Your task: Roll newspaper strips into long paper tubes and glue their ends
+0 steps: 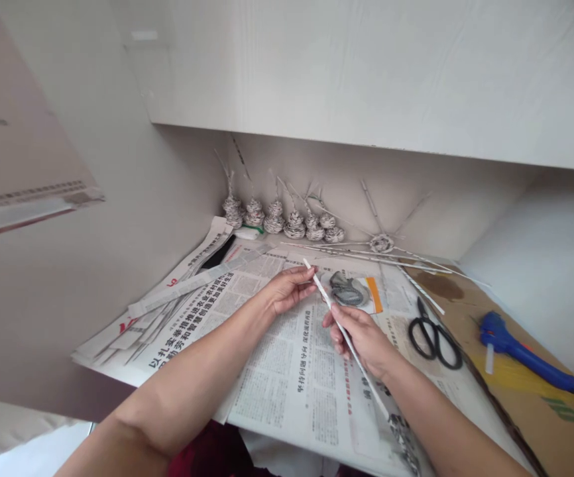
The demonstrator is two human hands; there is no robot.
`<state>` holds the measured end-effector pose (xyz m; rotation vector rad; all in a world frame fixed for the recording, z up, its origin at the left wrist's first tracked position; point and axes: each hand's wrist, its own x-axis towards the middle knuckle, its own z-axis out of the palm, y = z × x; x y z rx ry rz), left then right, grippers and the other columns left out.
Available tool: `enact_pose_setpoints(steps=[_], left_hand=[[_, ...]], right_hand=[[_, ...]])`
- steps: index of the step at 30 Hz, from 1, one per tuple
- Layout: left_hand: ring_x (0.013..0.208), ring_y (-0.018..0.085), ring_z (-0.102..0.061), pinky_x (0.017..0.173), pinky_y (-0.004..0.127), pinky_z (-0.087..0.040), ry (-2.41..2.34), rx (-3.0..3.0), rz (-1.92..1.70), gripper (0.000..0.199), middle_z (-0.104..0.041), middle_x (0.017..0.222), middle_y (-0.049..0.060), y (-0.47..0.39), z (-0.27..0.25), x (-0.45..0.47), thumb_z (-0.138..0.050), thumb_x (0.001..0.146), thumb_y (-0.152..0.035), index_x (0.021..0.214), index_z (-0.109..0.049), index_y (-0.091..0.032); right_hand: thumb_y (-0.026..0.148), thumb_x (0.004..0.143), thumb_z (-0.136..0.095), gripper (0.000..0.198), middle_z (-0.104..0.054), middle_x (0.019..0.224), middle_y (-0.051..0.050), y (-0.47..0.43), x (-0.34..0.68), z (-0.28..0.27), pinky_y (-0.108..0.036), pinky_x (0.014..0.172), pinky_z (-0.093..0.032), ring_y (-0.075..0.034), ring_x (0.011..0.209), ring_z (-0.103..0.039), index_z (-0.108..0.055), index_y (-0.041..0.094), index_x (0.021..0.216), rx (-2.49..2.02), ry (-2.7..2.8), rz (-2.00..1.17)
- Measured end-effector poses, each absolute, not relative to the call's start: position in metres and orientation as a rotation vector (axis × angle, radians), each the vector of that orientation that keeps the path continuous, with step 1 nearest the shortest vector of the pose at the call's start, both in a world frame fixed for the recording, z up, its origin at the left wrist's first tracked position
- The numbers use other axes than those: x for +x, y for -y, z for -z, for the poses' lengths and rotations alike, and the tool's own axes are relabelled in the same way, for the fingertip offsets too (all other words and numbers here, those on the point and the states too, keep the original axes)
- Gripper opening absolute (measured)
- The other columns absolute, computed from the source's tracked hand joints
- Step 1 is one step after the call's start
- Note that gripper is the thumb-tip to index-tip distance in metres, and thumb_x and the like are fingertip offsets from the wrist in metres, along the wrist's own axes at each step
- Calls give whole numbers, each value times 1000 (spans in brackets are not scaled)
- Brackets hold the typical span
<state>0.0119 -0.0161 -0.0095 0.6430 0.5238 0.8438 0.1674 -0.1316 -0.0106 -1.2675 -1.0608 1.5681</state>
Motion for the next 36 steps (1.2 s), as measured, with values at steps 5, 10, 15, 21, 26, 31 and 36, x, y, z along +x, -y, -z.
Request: enact_pose_setpoints(steps=[5,10,15,21,26,31,36], left_hand=[[62,9,-64,58,17,-55,-513,662,-839,7,-66,73,5,21,7,12,-63,78,-8,84,-67,-8],[65,11,-65,60,19,-55,-458,703,-793,17,-66,74,7,22,5,10,-64,79,-11,95,-67,-9],[61,9,-63,58,17,-55,-506,671,-857,12,-66,73,5,15,7,9,-66,76,-10,88,-68,-8],[55,8,-61,53,16,-53,-532,626,-886,3,-63,65,3,11,9,9,-65,77,-10,80,-65,-9],[45,6,-56,43,13,-49,-589,517,-1006,8,-59,57,0,2,8,4,-65,78,-13,72,-60,-11],[42,6,-55,41,13,-48,-582,458,-1039,8,-57,56,-1,-4,7,-1,-66,78,-16,74,-61,-10],[43,5,-55,42,13,-49,-552,493,-992,12,-57,57,0,-2,7,-2,-62,81,-20,81,-65,-8]], right_hand=[[50,82,-56,32,-41,48,7,131,172,13,-17,31,-25,-6,37,-39,-55,18,77,-1011,831,-1894],[51,84,-53,35,-45,49,5,133,169,13,-18,32,-29,-7,38,-44,-58,17,79,-1066,903,-1853],[53,81,-56,37,-52,55,3,134,167,11,-17,35,-34,-8,43,-50,-61,16,84,-1263,1100,-1623],[53,83,-54,36,-47,50,5,133,171,9,-18,34,-31,-8,40,-47,-59,18,81,-1178,1001,-1769],[55,82,-54,40,-53,55,2,132,172,11,-17,35,-33,-9,42,-51,-61,15,82,-1214,1133,-1731],[54,84,-51,41,-53,50,2,132,173,11,-18,32,-32,-10,38,-51,-62,14,82,-1163,1099,-1819],[56,84,-49,44,-54,51,2,133,172,8,-18,34,-35,-10,40,-54,-63,14,84,-1085,1056,-1927]])
